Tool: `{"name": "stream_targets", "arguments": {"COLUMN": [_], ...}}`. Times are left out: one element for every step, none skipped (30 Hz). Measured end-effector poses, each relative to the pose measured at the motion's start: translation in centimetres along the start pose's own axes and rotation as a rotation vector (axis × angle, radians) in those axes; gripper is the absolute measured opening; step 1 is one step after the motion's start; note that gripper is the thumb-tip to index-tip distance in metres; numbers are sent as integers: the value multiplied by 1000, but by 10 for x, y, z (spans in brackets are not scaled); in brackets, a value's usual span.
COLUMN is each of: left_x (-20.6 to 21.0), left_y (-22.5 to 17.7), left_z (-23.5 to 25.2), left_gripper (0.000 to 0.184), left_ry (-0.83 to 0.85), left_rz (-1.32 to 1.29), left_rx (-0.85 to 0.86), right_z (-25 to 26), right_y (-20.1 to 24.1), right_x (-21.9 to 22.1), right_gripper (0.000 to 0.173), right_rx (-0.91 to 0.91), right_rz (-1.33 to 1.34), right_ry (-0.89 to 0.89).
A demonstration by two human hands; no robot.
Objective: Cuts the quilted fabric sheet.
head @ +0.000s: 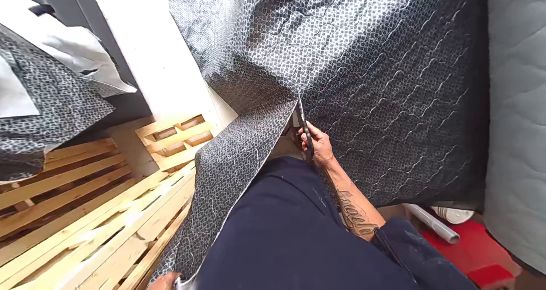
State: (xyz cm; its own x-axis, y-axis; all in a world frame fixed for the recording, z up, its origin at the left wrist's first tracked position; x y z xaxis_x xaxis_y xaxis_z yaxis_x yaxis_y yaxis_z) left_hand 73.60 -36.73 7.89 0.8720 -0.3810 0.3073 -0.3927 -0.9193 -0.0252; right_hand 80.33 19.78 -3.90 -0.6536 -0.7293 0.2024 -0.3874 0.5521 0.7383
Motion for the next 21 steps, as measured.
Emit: {"name": "stream_targets", "arguments": {"left_x": [-3, -6, -9, -12, -16, -22, -32, -45, -62, -88, -126, -171, -215, -257, -293, -324, -347, -362, -371, -374, -375], "left_y": [6, 9, 14, 20, 25, 29, 30, 29, 24, 9, -21, -62, -110, -161, -215, -268, -316, -354, -381, -397, -404], "left_z": [4, 8, 13, 20, 26, 34, 39, 43, 48, 47, 35, 16, -4, -17, -22, -18, -7, 8, 24, 37, 45], "left_gripper": [33, 33, 33, 34, 35, 38, 40, 40, 38, 35, 34, 33, 34, 36, 41, 52, 73, 96, 107, 106, 97], "left_ry": [-21, -27, -35, -41, -42, -39, -52, -110, -214, -313, -461, -648, -865, -1067, -1176, -1180, -1121, -1050, -973, -906, -888], "left_rz": [-21, -41, -49, -51, -48, -34, -19, 0, 8, 13, 21, 58, 111, 173, 180, 143, 113, 129, 171, 205, 250], "left_rx": [12, 24, 25, 18, -2, -32, -66, -85, -62, 0, 113, 269, 475, 702, 903, 1053, 1120, 1101, 1047, 1006, 991], "right_z": [7, 14, 21, 27, 31, 32, 33, 32, 30, 28, 28, 29, 31, 32, 33, 33, 33, 32, 31, 30, 30], "right_y": [5, 10, 15, 18, 20, 21, 22, 21, 20, 20, 21, 22, 24, 24, 24, 22, 22, 22, 23, 24, 25], "right_x": [3, 6, 9, 10, 11, 11, 11, 10, 8, 8, 9, 10, 13, 14, 14, 13, 12, 12, 13, 14, 15], "right_gripper": [52, 51, 51, 51, 52, 52, 52, 51, 51, 52, 52, 51, 51, 51, 51, 51, 51, 50, 50, 51, 51], "right_rx": [0, 0, -3, -9, -16, -21, -19, -10, 0, 8, 11, 13, 13, 17, 20, 19, 17, 15, 13, 12, 9], "right_rz": [-4, -6, -9, -20, -36, -51, -58, -60, -57, -61, -62, -62, -63, -60, -52, -43, -33, -30, -32, -35, -34], "right_ry": [-8, -21, -29, -32, -33, -28, -29, -38, -51, -62, -69, -74, -75, -75, -76, -77, -75, -73, -74, -77, -80]}}
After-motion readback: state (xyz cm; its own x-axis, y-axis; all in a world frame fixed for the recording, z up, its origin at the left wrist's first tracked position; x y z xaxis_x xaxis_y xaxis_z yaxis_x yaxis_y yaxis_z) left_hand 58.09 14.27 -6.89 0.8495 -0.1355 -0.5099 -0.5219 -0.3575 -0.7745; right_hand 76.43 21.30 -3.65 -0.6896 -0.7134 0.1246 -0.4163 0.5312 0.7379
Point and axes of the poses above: each hand's wrist, its own z-axis towards the middle knuckle, its own x-axis out of the palm, y = z × x, the point moved 4 cm from there along z, towards the middle knuckle, and after that the axes turned 10 degrees about x, right-handed, at the moved point
